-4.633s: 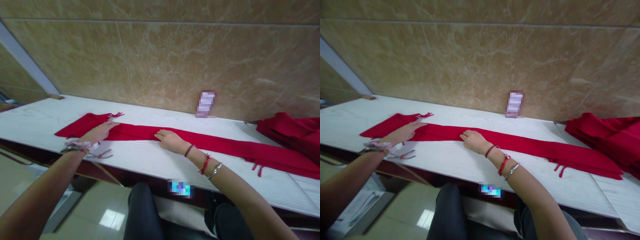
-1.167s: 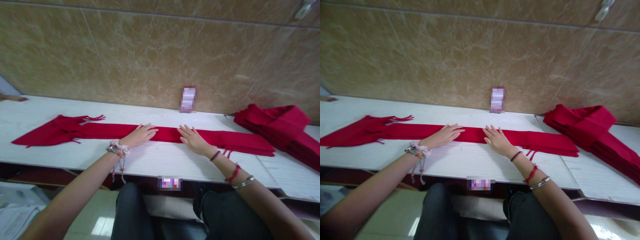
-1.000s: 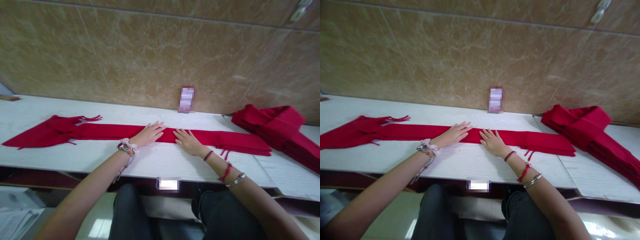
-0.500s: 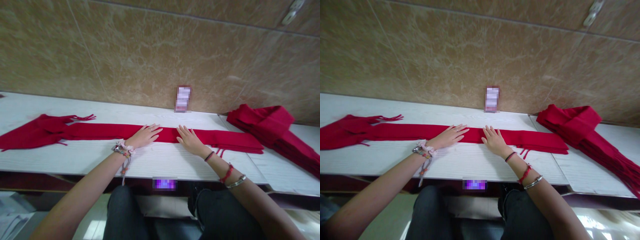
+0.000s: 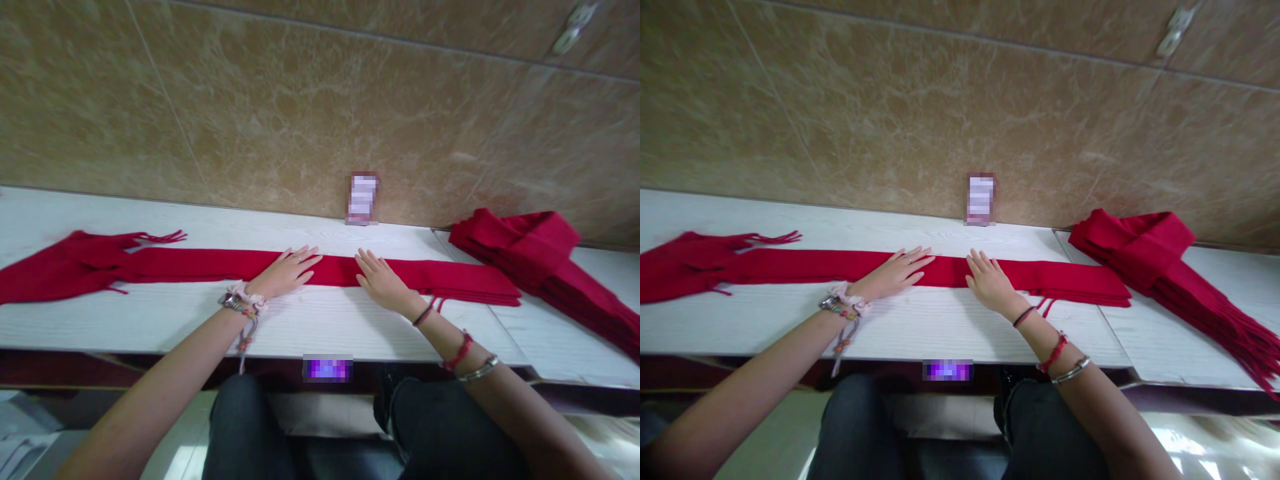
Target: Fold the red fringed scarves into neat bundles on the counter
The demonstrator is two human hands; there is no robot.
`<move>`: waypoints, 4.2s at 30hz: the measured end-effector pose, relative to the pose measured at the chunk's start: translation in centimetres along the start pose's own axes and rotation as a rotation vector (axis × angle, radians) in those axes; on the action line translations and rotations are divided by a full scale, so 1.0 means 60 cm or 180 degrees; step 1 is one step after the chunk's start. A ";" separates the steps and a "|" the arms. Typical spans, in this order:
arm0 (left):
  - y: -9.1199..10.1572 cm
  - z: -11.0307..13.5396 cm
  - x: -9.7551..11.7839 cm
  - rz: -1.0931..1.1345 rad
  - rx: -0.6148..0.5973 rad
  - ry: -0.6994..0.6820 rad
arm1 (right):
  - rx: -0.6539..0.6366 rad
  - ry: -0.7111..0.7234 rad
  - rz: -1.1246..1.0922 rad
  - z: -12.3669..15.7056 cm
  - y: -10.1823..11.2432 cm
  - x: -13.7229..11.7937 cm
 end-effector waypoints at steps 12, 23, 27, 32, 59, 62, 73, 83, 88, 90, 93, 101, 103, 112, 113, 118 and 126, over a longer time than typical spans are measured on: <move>-0.006 0.000 -0.003 0.0031 -0.0111 0.0009 | -0.0140 -0.0128 0.0171 0.025 -0.020 0.068; -0.013 -0.004 0.007 0.0020 -0.0209 -0.0184 | -0.0282 0.0224 0.0018 0.017 -0.027 0.002; -0.014 -0.003 0.005 0.0013 -0.0236 -0.0174 | -0.0400 -0.0009 0.0298 0.031 -0.038 0.068; -0.006 -0.004 0.013 0.0042 -0.0140 -0.0114 | -0.0100 -0.0200 0.0223 0.032 -0.013 0.088; 0.033 -0.009 0.070 0.0554 0.0451 -0.0715 | 0.0271 0.0832 -0.0315 0.033 0.020 -0.049; 0.022 -0.008 0.067 0.0724 0.0261 -0.0691 | 0.0226 0.0881 -0.0492 0.035 0.010 -0.041; -0.003 -0.017 0.057 0.0221 -0.0019 -0.0418 | 0.0160 0.1186 -0.0477 0.043 0.011 -0.041; -0.017 -0.016 0.051 0.0071 -0.0122 -0.0348 | -0.0049 -0.0045 -0.0323 -0.012 -0.006 -0.058; -0.016 -0.016 0.052 0.0106 -0.0158 -0.0372 | -0.0182 -0.0024 -0.0069 0.003 -0.020 -0.017; -0.016 -0.017 0.053 0.0124 -0.0170 -0.0387 | -0.0142 -0.0184 0.0074 0.012 -0.018 0.022; -0.017 -0.015 0.052 0.0159 -0.0217 -0.0369 | -0.0013 -0.0638 0.0405 0.030 -0.010 0.098; 0.004 -0.036 0.061 0.0226 -0.0069 -0.0278 | 0.0591 -0.0934 0.0616 0.046 0.059 0.158; 0.016 -0.064 0.075 0.0181 0.0130 -0.0299 | 0.0482 -0.0414 0.0432 0.036 0.054 0.106; -0.027 -0.121 0.102 0.0141 -0.0137 -0.0451 | -0.0173 -0.0250 0.0784 0.058 -0.011 0.183; -0.027 -0.119 0.100 0.0124 -0.0138 -0.0440 | -0.0198 -0.0316 0.0858 0.067 -0.012 0.218; -0.023 -0.118 0.100 0.0092 -0.0123 -0.0457 | -0.0242 -0.1091 0.0915 0.112 -0.009 0.399; -0.026 -0.119 0.098 0.0085 -0.0028 -0.0489 | 0.0198 -0.0988 -0.0083 0.085 0.027 0.335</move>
Point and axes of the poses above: each hand's wrist, its own z-axis away from the middle knuckle, its own y-axis out of the back of the hand, x = y × z, the point moved 10 cm from there along -z, towards the middle knuckle, and after that the axes turned 15 degrees about -y, right-handed, at the moved point
